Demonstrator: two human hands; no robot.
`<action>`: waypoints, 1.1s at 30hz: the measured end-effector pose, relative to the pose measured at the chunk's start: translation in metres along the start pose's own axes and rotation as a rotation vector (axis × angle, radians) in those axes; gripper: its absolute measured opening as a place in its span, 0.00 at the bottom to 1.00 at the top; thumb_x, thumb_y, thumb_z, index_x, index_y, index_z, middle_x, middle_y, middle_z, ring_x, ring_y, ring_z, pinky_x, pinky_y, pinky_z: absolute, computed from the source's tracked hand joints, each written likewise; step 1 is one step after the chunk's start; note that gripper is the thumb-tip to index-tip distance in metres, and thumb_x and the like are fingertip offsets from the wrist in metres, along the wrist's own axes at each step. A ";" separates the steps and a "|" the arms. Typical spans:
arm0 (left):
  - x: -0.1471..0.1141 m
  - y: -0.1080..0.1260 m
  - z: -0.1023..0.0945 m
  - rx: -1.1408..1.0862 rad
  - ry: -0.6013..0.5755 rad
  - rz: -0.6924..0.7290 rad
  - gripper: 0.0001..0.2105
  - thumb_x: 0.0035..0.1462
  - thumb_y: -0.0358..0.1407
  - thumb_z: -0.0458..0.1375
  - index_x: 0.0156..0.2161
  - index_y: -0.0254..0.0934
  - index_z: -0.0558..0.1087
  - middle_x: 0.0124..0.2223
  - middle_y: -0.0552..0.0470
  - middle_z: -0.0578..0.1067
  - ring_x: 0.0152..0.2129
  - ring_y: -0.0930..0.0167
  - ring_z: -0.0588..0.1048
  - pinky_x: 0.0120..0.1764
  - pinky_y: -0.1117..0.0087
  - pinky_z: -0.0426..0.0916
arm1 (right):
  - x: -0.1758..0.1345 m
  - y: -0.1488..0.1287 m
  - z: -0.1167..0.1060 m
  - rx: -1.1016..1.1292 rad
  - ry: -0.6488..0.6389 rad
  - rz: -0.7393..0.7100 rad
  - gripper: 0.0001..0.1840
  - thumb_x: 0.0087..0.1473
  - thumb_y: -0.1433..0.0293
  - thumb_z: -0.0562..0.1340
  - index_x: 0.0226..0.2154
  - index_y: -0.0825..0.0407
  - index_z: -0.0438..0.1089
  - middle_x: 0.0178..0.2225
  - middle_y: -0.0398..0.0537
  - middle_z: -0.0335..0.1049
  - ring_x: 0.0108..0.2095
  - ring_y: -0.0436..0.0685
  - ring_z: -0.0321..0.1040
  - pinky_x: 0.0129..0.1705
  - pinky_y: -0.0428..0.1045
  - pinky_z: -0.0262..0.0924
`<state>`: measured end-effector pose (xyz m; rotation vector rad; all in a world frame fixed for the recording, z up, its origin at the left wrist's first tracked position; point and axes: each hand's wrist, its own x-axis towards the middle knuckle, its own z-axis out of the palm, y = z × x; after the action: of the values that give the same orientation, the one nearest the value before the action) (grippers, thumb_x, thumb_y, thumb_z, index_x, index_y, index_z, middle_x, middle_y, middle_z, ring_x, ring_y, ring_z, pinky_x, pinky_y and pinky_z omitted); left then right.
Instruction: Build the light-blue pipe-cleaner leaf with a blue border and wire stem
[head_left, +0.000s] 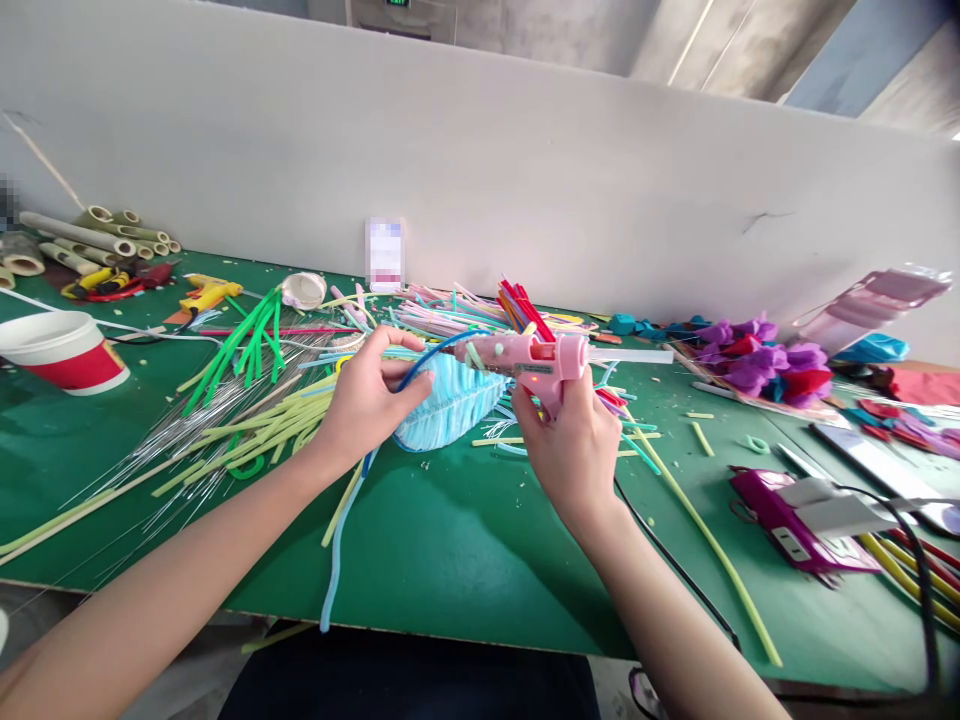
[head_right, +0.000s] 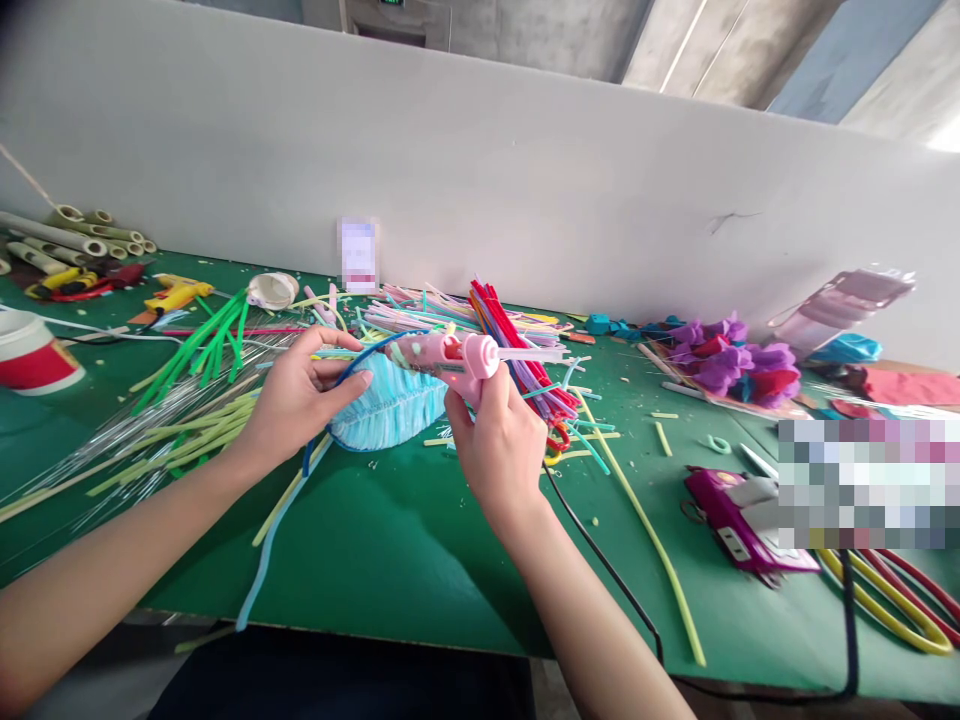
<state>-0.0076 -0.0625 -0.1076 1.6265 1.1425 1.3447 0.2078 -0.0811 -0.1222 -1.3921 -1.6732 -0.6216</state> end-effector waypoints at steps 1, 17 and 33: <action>0.000 0.000 0.000 -0.001 0.000 -0.002 0.16 0.54 0.40 0.65 0.43 0.40 0.65 0.28 0.53 0.78 0.21 0.71 0.75 0.22 0.75 0.65 | 0.000 0.000 0.000 0.001 0.000 -0.002 0.23 0.61 0.63 0.57 0.56 0.55 0.63 0.32 0.52 0.77 0.26 0.58 0.73 0.23 0.47 0.58; 0.000 0.002 0.003 -0.034 0.001 -0.011 0.16 0.53 0.39 0.66 0.42 0.40 0.65 0.31 0.51 0.81 0.22 0.71 0.77 0.23 0.74 0.68 | 0.000 -0.002 -0.002 0.004 0.023 -0.063 0.20 0.61 0.65 0.56 0.54 0.55 0.65 0.32 0.52 0.77 0.26 0.57 0.73 0.23 0.46 0.56; 0.001 0.005 0.003 -0.015 -0.002 -0.008 0.16 0.53 0.39 0.65 0.43 0.40 0.65 0.28 0.53 0.80 0.20 0.72 0.75 0.22 0.75 0.65 | 0.000 -0.002 -0.002 0.042 0.008 -0.064 0.19 0.60 0.65 0.57 0.51 0.55 0.68 0.33 0.52 0.78 0.26 0.55 0.72 0.22 0.46 0.55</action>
<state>-0.0034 -0.0635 -0.1036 1.6104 1.1349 1.3433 0.2069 -0.0832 -0.1205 -1.3096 -1.7203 -0.6241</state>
